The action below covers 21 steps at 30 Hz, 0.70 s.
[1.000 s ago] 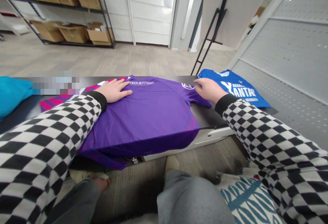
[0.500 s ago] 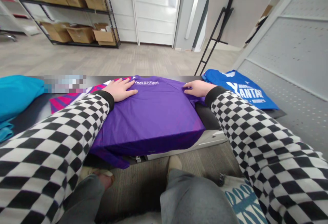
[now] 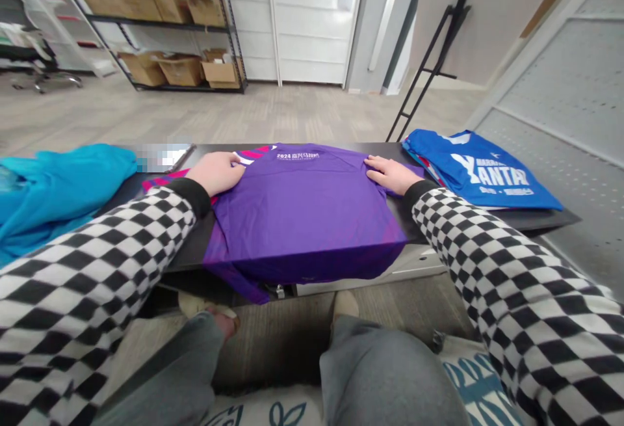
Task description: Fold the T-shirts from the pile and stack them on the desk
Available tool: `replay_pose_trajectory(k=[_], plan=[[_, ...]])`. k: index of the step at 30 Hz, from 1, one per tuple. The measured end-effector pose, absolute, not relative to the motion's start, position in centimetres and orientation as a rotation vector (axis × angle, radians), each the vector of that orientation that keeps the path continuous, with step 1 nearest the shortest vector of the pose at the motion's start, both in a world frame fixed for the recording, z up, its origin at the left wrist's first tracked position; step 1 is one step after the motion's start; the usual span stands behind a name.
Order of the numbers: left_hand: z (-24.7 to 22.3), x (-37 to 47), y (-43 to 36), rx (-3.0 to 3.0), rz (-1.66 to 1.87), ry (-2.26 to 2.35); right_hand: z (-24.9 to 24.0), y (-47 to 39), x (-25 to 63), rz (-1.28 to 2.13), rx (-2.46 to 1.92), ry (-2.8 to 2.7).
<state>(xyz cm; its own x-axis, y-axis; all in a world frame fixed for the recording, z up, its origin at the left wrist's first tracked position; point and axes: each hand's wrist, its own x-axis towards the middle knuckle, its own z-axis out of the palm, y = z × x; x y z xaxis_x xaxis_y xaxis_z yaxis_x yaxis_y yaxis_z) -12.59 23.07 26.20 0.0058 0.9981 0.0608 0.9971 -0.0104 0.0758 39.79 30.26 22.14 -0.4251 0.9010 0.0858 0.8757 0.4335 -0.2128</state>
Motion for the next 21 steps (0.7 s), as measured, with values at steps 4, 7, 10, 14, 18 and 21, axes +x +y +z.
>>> replay_pose_trajectory(k=[4, 7, 10, 14, 18, 21], plan=[[25.4, -18.9, 19.1, 2.113, 0.167, 2.154, 21.3, 30.9, 40.5, 0.189, -1.523, -2.515], [24.0, -22.2, 16.6, 2.183, 0.186, 2.122, 20.7, 31.6, 41.1, 0.153, -1.438, -2.542], [23.2, -23.5, 15.5, 2.207, 0.106, 2.15, 20.2, 32.3, 41.7, 0.119, -1.405, -2.57], [23.2, -23.4, 15.5, 2.228, -0.038, 2.147, 20.3, 32.5, 42.0, 0.127, -1.47, -2.598], [23.5, -22.9, 15.5, 2.245, -0.105, 2.121, 20.8, 32.3, 41.8, 0.148, -1.551, -2.612], [24.3, -22.0, 15.2, 2.255, -0.087, 2.132, 21.2, 32.0, 41.4, 0.151, -1.581, -2.611]])
